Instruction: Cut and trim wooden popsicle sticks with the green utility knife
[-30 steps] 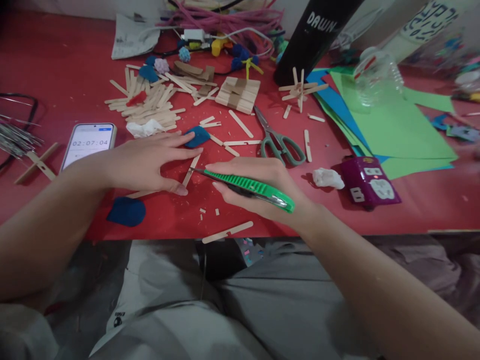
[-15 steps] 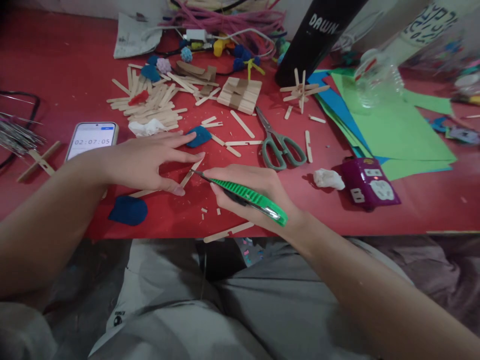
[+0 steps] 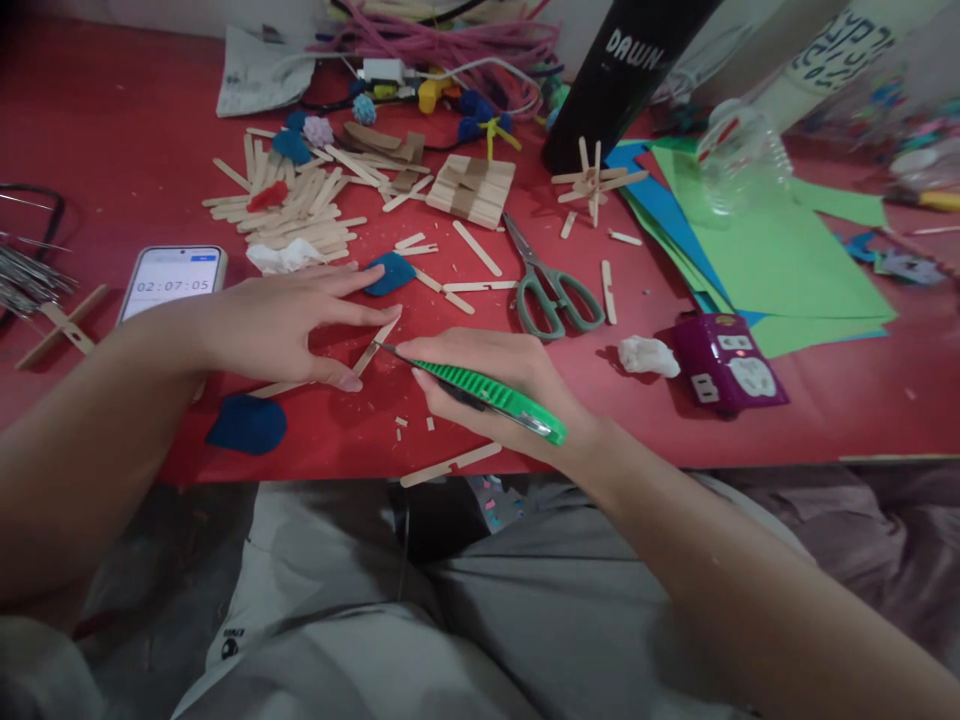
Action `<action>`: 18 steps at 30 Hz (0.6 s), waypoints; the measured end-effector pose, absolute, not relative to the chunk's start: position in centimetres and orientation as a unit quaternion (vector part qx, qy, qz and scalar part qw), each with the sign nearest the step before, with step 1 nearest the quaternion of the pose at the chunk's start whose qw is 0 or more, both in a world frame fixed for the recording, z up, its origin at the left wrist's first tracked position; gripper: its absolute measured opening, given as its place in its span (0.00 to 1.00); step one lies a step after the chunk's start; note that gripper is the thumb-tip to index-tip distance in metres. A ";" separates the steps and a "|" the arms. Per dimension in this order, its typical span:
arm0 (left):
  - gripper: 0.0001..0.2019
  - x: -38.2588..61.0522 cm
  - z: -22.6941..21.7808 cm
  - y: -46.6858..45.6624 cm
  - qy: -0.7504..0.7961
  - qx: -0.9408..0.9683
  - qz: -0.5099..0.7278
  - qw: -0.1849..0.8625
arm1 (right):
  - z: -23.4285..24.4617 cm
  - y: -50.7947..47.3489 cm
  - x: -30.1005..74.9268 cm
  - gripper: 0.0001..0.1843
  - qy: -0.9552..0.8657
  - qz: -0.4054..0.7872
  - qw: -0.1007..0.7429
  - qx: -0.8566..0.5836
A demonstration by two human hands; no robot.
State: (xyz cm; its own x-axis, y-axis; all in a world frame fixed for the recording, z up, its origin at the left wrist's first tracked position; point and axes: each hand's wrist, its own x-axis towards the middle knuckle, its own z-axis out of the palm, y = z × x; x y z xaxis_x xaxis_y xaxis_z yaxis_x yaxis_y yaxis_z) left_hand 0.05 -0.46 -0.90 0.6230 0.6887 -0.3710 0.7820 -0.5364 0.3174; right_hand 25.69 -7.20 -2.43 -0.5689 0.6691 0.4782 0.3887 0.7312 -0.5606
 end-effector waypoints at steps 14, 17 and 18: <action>0.42 0.0 -0.9 -0.5 0.431 0.871 -0.096 0.215 | -2.3 -7.1 25.7 0.14 -0.860 0.217 0.345 -0.309; 0.43 0.0 -0.9 -0.5 0.434 0.870 -0.095 0.214 | -2.0 -7.0 25.8 0.13 -0.860 0.224 0.342 -0.305; 0.42 0.0 -1.0 -0.5 0.434 0.870 -0.092 0.215 | -1.9 -7.0 25.8 0.13 -0.860 0.220 0.342 -0.307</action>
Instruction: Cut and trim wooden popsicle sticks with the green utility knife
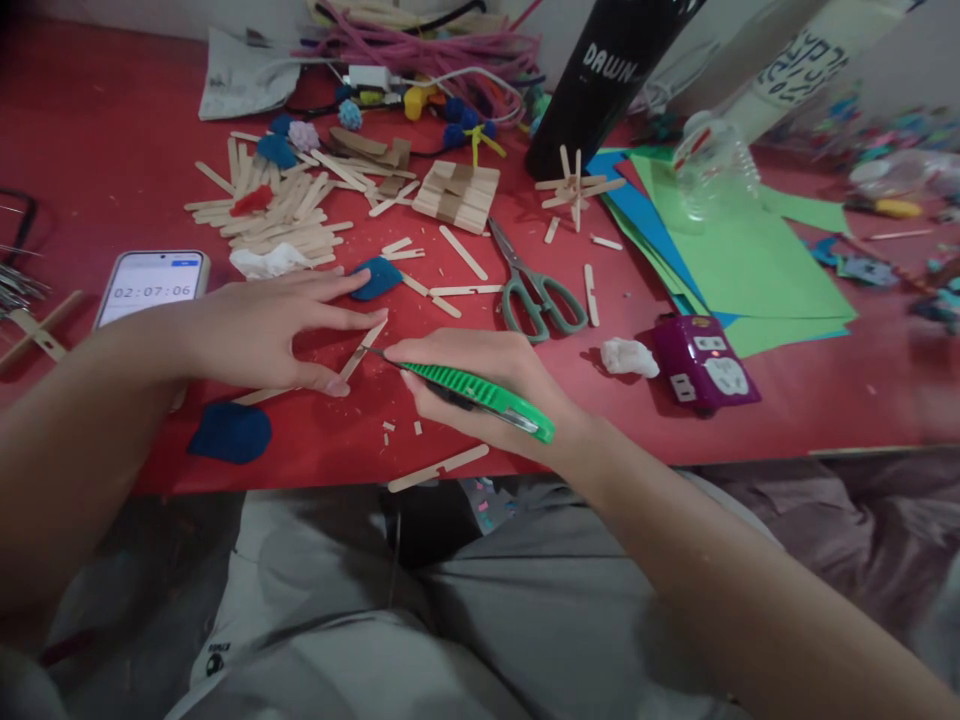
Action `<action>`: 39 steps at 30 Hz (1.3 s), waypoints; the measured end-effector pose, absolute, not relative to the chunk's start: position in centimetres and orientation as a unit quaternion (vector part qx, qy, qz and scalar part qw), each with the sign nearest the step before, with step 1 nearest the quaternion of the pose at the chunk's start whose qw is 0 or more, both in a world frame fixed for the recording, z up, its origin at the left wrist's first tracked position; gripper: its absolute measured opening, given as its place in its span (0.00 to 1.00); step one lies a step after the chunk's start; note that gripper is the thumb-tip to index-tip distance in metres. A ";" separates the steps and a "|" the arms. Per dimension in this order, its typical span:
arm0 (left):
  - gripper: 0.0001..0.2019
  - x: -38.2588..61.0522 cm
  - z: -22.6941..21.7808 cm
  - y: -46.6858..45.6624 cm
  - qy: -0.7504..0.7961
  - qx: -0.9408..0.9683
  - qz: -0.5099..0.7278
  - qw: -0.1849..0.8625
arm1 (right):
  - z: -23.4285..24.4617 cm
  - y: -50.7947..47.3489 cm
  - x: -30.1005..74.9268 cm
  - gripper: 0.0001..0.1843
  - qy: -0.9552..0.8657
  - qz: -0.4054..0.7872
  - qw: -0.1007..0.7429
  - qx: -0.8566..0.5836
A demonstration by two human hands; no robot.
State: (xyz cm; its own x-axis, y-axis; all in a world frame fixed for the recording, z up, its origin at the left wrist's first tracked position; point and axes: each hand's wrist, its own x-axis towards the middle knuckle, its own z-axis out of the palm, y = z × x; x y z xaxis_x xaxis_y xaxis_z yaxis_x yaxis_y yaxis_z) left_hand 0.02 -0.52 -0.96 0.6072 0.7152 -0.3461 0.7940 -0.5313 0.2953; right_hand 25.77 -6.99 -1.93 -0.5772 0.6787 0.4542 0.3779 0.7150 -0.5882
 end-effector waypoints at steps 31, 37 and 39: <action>0.43 0.5 -0.6 -0.7 0.446 0.861 -0.107 0.220 | -2.0 -6.9 26.1 0.12 -0.864 0.205 0.328 -0.324; 0.43 0.5 -0.7 -0.5 0.434 0.867 -0.100 0.224 | -2.3 -7.0 25.7 0.10 -0.857 0.201 0.333 -0.338; 0.43 0.5 -0.7 -0.5 0.436 0.866 -0.103 0.221 | -2.2 -7.0 25.8 0.10 -0.856 0.198 0.333 -0.342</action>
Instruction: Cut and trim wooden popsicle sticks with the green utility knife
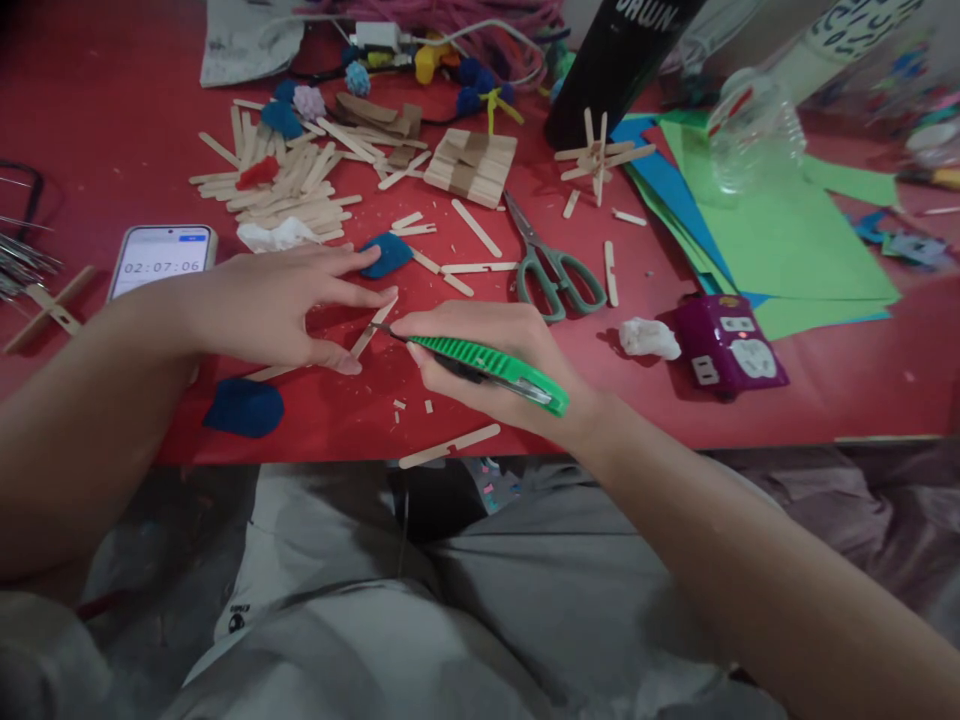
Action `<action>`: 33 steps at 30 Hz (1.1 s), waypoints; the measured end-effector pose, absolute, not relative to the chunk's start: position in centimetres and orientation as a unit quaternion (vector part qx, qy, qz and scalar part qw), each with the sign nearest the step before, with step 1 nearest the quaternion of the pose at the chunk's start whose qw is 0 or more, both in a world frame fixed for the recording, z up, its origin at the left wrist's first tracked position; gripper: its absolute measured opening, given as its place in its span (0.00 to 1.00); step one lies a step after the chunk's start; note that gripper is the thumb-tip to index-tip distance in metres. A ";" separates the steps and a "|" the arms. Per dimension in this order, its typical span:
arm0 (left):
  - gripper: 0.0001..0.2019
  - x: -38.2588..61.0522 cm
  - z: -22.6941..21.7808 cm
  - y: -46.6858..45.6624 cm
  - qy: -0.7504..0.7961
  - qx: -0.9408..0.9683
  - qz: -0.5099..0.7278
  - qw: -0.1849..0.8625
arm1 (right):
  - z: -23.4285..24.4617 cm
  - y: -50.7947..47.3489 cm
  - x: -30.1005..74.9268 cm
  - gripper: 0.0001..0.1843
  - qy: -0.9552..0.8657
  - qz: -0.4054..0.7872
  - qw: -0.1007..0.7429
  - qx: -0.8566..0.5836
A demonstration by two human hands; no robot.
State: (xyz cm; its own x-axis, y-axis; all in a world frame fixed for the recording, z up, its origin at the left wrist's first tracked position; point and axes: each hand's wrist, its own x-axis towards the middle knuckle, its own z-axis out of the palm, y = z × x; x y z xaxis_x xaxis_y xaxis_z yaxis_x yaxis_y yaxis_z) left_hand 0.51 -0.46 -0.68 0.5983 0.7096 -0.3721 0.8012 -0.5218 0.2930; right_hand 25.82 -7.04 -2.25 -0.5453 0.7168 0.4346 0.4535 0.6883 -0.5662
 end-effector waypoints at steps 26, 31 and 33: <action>0.41 1.0 -0.3 -0.7 0.441 0.866 -0.121 0.202 | -2.1 -7.1 25.2 0.10 -0.865 0.183 0.351 -0.308; 0.42 0.8 -0.4 -0.7 0.440 0.865 -0.121 0.207 | -1.8 -6.9 25.7 0.13 -0.874 0.186 0.337 -0.297; 0.42 0.7 -0.6 -0.7 0.438 0.866 -0.112 0.214 | -1.9 -6.9 25.9 0.13 -0.876 0.181 0.335 -0.297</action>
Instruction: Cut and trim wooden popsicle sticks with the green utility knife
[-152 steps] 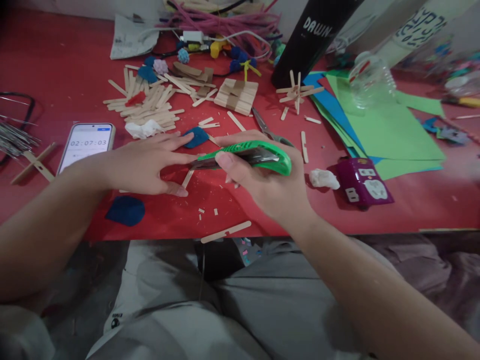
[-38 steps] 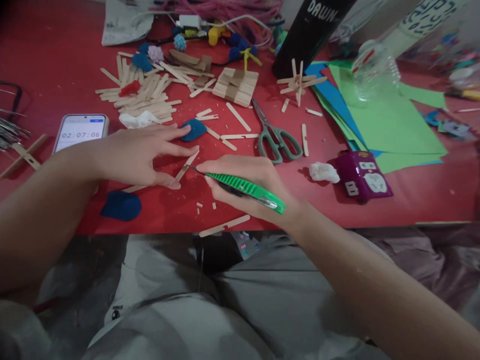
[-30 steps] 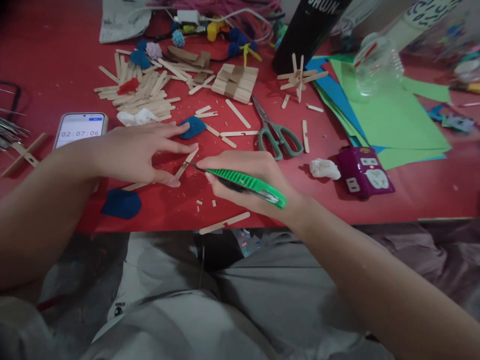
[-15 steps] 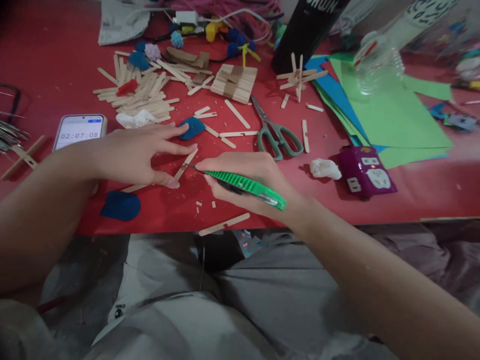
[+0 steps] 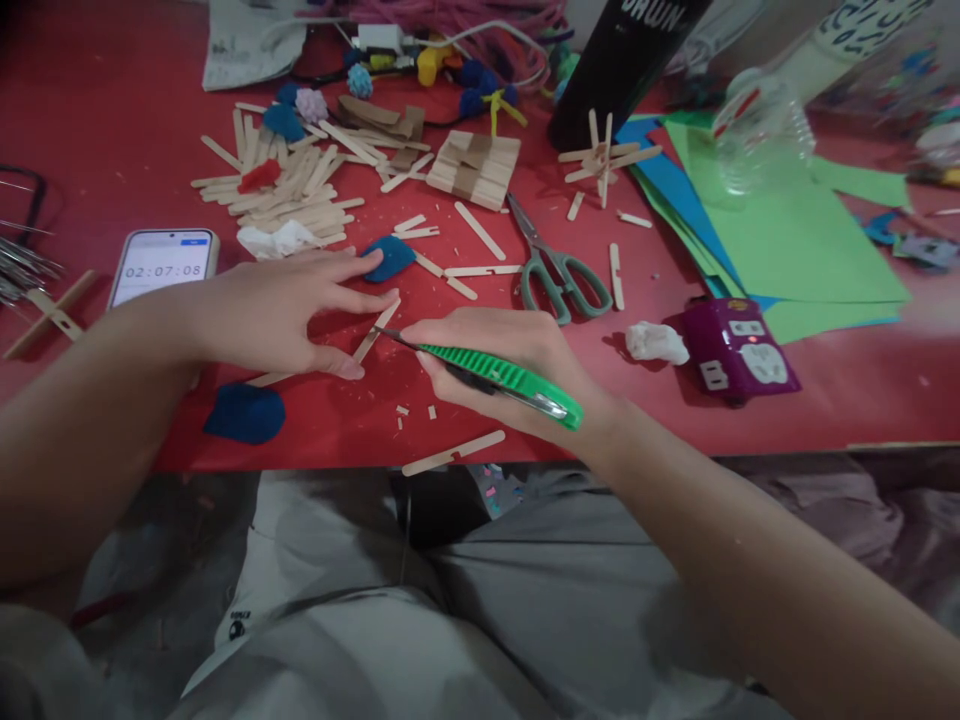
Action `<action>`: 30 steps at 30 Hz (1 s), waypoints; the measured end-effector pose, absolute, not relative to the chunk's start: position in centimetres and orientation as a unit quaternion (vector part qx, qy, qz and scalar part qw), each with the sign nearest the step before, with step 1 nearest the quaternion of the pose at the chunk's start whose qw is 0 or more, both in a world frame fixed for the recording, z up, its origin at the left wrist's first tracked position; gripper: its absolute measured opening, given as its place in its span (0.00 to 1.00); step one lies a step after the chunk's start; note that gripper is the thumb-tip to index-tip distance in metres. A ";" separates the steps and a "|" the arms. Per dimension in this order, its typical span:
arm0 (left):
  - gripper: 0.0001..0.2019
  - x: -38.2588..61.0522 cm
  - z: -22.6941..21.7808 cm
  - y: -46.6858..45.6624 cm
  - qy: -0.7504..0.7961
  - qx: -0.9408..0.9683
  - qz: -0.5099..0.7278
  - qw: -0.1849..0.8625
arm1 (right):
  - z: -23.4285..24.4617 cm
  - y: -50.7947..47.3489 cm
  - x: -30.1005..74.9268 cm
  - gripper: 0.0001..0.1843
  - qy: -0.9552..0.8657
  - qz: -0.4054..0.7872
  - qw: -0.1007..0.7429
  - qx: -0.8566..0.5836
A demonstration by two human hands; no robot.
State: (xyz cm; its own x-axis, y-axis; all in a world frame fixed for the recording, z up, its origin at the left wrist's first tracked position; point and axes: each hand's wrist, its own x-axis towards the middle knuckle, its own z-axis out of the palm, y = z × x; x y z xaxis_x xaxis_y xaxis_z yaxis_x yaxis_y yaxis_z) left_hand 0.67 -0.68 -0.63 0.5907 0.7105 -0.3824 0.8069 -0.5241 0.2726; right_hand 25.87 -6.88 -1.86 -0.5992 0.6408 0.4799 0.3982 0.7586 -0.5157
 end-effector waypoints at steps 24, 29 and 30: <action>0.40 0.8 -0.4 -0.7 0.436 0.870 -0.111 0.201 | -2.2 -6.9 25.4 0.11 -0.868 0.204 0.341 -0.298; 0.41 0.7 -0.4 -0.6 0.439 0.867 -0.118 0.201 | -1.8 -6.7 25.7 0.10 -0.870 0.202 0.336 -0.300; 0.41 0.7 -0.4 -0.6 0.442 0.865 -0.120 0.204 | -1.7 -6.7 25.8 0.09 -0.868 0.199 0.338 -0.304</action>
State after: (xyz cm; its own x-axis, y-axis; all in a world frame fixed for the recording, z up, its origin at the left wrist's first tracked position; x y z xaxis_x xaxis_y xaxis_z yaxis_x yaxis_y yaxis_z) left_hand 0.66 -0.57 -0.40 0.5803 0.7162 -0.3876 0.8140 -0.5254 0.2479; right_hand 25.76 -6.69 -1.67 -0.5865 0.6619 0.4668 0.3933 0.7366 -0.5503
